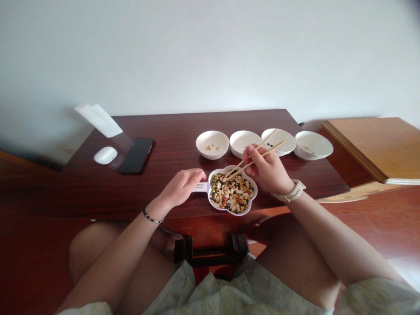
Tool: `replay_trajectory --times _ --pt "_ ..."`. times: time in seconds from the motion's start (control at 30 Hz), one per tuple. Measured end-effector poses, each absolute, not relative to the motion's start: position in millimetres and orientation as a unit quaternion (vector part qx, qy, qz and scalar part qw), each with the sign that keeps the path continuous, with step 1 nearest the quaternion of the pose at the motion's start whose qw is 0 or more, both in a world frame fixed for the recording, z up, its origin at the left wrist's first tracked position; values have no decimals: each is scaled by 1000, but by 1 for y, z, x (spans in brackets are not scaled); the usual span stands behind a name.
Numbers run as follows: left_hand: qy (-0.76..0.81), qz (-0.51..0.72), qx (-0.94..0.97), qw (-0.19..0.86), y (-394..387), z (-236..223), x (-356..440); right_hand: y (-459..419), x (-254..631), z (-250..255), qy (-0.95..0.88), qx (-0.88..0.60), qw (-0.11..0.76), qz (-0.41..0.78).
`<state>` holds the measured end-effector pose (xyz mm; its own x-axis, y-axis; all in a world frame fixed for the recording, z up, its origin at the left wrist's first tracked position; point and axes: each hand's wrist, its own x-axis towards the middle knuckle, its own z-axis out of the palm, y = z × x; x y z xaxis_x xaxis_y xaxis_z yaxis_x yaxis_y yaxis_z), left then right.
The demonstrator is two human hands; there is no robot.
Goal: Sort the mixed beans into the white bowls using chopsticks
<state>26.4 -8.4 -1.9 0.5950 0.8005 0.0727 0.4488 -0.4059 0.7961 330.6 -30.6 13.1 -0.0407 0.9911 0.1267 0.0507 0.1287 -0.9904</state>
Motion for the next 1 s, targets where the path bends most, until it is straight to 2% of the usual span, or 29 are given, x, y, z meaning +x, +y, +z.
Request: replay_trajectory --times 0.6,1.0 --pt "388 226 806 385 -8 -4 25 -27 347 24 -533 -474 558 423" --pt "388 226 805 387 -8 -5 25 -36 338 23 -573 -460 498 460"
